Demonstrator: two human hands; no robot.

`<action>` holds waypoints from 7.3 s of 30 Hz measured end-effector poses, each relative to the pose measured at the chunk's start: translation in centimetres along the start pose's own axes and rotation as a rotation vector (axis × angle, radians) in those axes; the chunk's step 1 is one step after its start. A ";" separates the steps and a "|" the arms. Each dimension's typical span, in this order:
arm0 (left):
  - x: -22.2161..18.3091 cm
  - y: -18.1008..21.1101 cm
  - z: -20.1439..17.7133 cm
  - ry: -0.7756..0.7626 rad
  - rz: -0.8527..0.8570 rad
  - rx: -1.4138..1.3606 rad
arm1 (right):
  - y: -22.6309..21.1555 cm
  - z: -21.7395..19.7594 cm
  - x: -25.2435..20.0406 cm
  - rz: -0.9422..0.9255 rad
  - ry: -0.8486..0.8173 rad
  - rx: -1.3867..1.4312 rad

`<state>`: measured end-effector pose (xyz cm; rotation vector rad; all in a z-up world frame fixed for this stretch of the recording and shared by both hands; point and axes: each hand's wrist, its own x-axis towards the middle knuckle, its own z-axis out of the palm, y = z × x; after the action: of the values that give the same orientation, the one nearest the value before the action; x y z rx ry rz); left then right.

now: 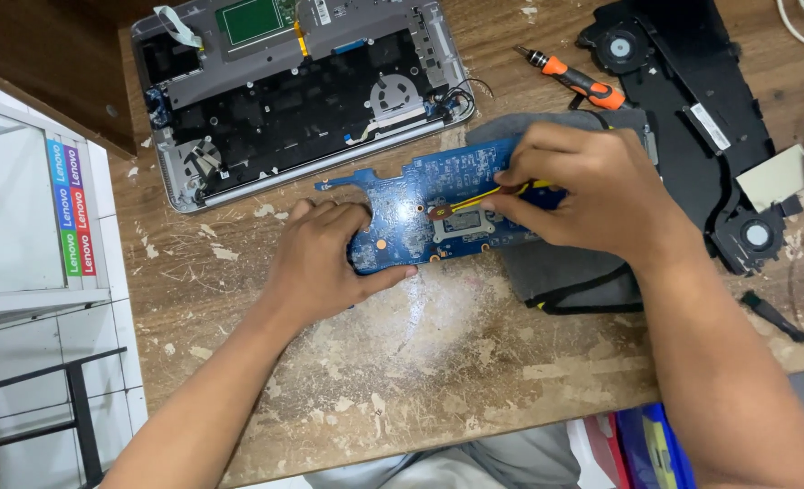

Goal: Cleaning peripheral ports and connectors on a laptop motherboard using a small pick tool.

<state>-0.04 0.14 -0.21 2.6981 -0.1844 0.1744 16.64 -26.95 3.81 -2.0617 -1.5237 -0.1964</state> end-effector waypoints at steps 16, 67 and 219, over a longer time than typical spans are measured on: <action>-0.2 -0.5 0.5 0.138 0.116 -0.076 | 0.6 -2.7 -0.4 0.000 0.065 0.091; 0.0 -0.4 0.5 0.048 0.055 -0.006 | 0.7 -2.3 -0.3 0.336 -0.455 0.031; -1.2 -2.0 -4.8 -0.211 -0.046 -0.049 | -7.4 2.3 4.2 0.145 -0.260 0.224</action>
<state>-1.37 4.11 3.13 2.6662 -0.1867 -0.1275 10.79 -20.75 6.30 -2.0640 -1.4593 0.2952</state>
